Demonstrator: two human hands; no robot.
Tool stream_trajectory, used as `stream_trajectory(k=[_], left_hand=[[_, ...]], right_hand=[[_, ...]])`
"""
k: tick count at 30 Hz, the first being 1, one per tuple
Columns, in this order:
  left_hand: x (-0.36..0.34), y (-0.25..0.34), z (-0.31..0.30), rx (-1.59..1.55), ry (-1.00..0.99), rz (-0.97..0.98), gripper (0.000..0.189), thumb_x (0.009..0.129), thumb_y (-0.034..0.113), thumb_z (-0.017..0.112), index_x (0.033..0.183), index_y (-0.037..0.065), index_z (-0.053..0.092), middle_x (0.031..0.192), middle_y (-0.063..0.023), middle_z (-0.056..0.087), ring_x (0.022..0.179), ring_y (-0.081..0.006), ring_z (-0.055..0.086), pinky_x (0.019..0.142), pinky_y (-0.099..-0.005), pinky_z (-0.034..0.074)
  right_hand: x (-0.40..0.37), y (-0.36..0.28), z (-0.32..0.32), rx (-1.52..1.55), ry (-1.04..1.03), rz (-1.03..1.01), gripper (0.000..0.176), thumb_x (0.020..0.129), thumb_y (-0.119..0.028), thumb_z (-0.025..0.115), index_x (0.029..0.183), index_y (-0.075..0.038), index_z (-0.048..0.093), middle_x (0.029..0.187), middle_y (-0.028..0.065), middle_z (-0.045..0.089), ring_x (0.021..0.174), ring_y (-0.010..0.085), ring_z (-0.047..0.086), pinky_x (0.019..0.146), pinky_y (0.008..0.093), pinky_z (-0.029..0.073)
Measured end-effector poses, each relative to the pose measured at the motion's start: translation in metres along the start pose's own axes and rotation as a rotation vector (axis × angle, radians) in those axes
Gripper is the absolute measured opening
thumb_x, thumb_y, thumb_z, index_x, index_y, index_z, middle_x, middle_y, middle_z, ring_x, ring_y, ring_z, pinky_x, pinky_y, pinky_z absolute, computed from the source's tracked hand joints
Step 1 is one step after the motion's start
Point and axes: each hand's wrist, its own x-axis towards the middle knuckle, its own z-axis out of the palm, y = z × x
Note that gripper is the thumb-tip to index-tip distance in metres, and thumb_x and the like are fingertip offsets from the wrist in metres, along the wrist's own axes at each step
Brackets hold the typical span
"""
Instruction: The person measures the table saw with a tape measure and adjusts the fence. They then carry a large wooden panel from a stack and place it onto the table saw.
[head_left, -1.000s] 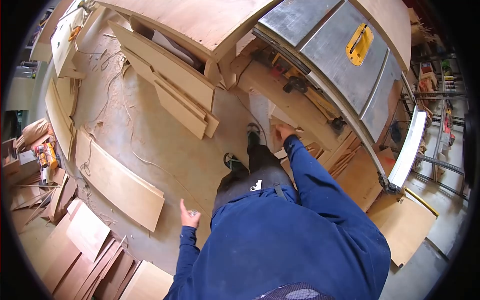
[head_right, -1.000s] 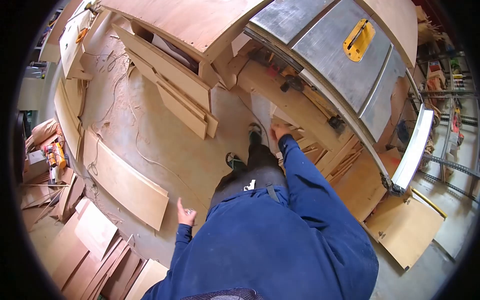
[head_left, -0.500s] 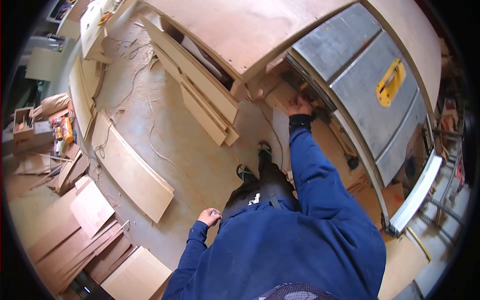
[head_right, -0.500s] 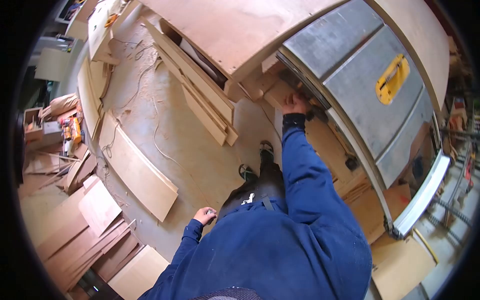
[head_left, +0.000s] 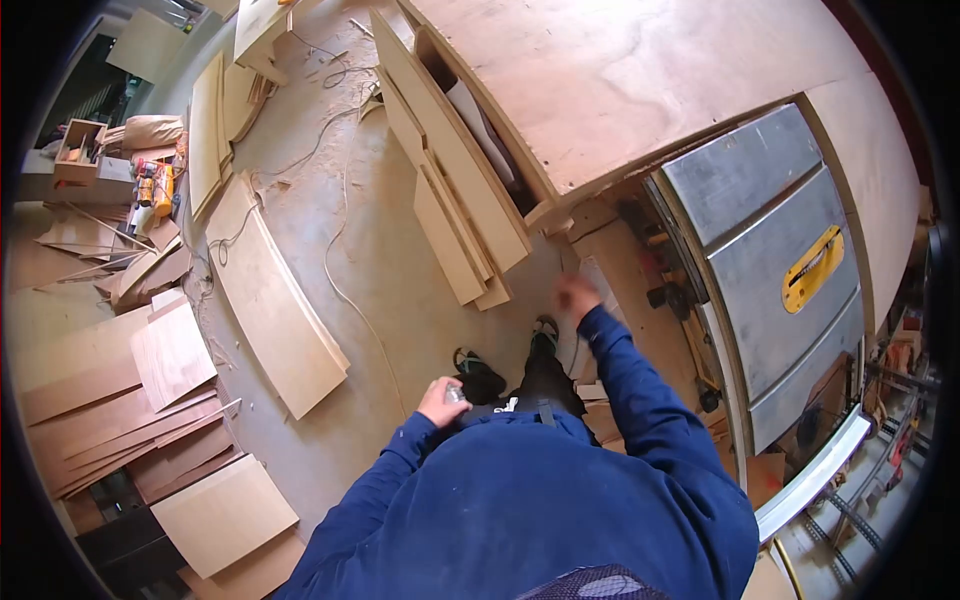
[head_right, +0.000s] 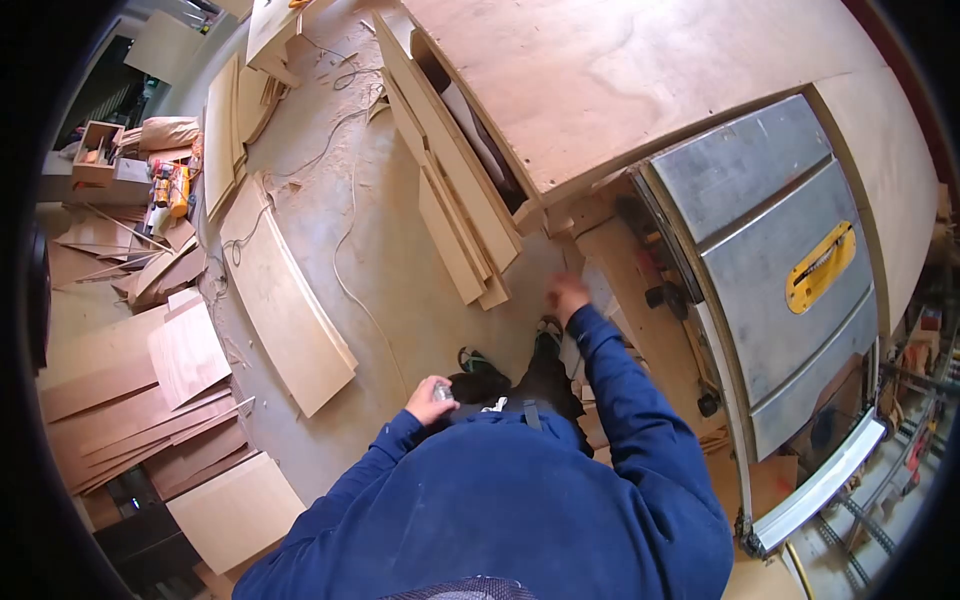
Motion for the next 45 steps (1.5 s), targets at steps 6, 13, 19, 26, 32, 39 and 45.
stream_trajectory(k=[6,13,19,26,32,39,45], left_hand=[[0.029,0.106,-0.009,0.174,0.287,0.397,0.076,0.056,0.027,0.075,0.118,0.002,0.039,0.106,-0.0194,0.051,0.101,-0.0303,0.051,0.087,-0.0379,0.042],[0.048,0.099,-0.105,0.401,0.308,0.592,0.1,0.055,0.032,0.079,0.134,0.004,0.024,0.111,-0.0189,0.045,0.102,-0.0315,0.048,0.085,-0.0389,0.042],[0.072,-0.005,-0.251,0.157,0.051,0.454,0.078,0.073,0.031,0.068,0.132,0.003,0.026,0.1,-0.0191,0.054,0.088,-0.0313,0.056,0.08,-0.0375,0.046],[0.036,-0.099,-0.443,0.133,0.224,0.102,0.06,0.077,0.024,0.066,0.126,0.002,0.038,0.095,-0.0148,0.055,0.082,-0.0229,0.057,0.075,-0.0328,0.048],[0.087,-0.058,-0.553,-0.007,0.29,0.07,0.064,0.077,0.028,0.066,0.128,0.004,0.036,0.102,-0.0159,0.055,0.086,-0.0225,0.059,0.075,-0.034,0.048],[0.212,-0.013,-0.683,0.06,0.259,0.113,0.063,0.078,0.028,0.066,0.127,0.004,0.036,0.096,-0.015,0.057,0.082,-0.0209,0.06,0.074,-0.032,0.048],[0.237,-0.111,-0.775,0.07,0.186,-0.365,0.059,0.079,0.029,0.064,0.122,-0.002,0.037,0.072,-0.01,0.061,0.065,-0.0162,0.059,0.062,-0.029,0.049]], right_hand=[[-0.097,0.073,0.128,-0.06,-0.708,0.314,0.051,0.086,-0.039,0.053,0.126,-0.01,0.042,0.114,0.0074,0.051,0.104,0.0202,0.052,0.079,0.0338,0.048],[-0.044,0.065,0.198,-0.216,-0.492,0.271,0.037,0.077,-0.01,0.059,0.113,-0.009,0.049,0.098,0.0043,0.057,0.075,0.0158,0.059,0.061,0.0301,0.05],[0.018,0.159,0.155,-1.69,-0.001,0.175,0.053,0.071,-0.041,0.058,0.112,-0.008,0.054,0.11,0.0226,0.055,0.106,0.0357,0.051,0.091,0.0406,0.04],[0.138,0.233,0.239,-1.266,-0.163,-0.106,0.034,0.08,-0.028,0.055,0.095,0.001,0.063,0.09,0.0156,0.064,0.087,0.0286,0.061,0.081,0.0346,0.045],[0.227,0.184,0.438,-0.916,-0.113,0.294,0.033,0.073,-0.026,0.053,0.091,-0.001,0.063,0.078,0.0117,0.064,0.071,0.0205,0.06,0.068,0.0323,0.046],[0.357,0.187,0.486,-1.111,-0.192,0.548,0.041,0.081,-0.037,0.047,0.104,-0.004,0.058,0.107,0.0166,0.058,0.098,0.0278,0.055,0.081,0.0358,0.045],[0.419,0.137,0.56,-0.917,-0.024,0.615,0.058,0.084,-0.046,0.043,0.122,-0.002,0.044,0.12,0.0227,0.049,0.112,0.0362,0.048,0.094,0.0397,0.037]])
